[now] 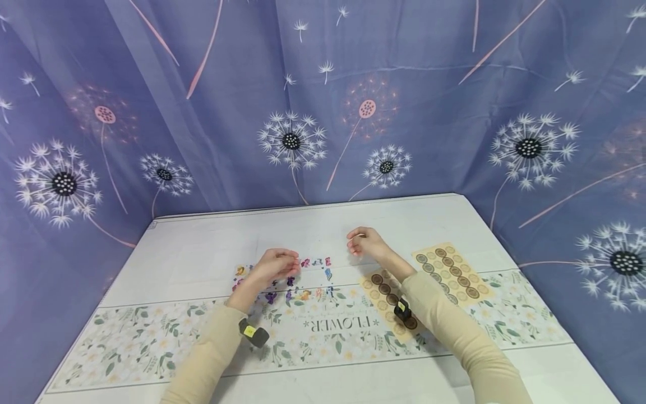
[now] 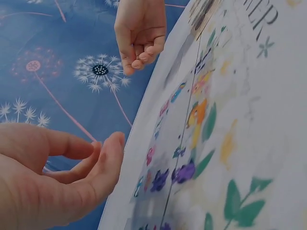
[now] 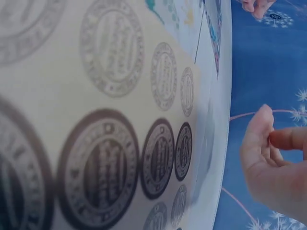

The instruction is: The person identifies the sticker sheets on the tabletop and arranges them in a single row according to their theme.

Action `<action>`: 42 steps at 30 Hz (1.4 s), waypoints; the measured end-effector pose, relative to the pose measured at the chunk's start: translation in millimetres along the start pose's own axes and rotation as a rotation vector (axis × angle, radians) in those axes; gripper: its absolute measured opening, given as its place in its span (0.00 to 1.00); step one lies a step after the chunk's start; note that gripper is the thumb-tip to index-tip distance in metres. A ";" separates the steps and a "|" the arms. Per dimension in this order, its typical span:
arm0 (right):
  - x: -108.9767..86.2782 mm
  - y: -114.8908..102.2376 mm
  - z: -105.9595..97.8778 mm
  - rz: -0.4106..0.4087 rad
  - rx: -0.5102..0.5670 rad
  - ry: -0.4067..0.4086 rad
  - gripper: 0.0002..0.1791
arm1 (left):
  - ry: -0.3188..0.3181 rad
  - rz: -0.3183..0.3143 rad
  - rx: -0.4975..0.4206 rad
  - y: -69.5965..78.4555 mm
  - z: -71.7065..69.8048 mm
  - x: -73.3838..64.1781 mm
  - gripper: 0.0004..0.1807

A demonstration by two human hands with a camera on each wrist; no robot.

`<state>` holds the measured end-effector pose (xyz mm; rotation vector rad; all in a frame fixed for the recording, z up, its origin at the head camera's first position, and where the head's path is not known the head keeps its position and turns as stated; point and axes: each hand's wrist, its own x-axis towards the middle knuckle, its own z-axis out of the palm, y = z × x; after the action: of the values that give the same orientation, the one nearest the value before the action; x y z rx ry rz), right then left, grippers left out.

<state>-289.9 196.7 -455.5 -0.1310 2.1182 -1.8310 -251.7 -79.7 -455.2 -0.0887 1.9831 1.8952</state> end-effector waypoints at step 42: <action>-32.8 -0.7 -65.6 0.088 -0.204 -0.079 0.21 | -0.082 -0.029 -0.083 -3.7 60.2 2.4 0.16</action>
<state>-279.6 267.8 -441.0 -0.1538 2.2139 -1.5332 -238.5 -20.9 -459.8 -0.0617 1.8404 1.9308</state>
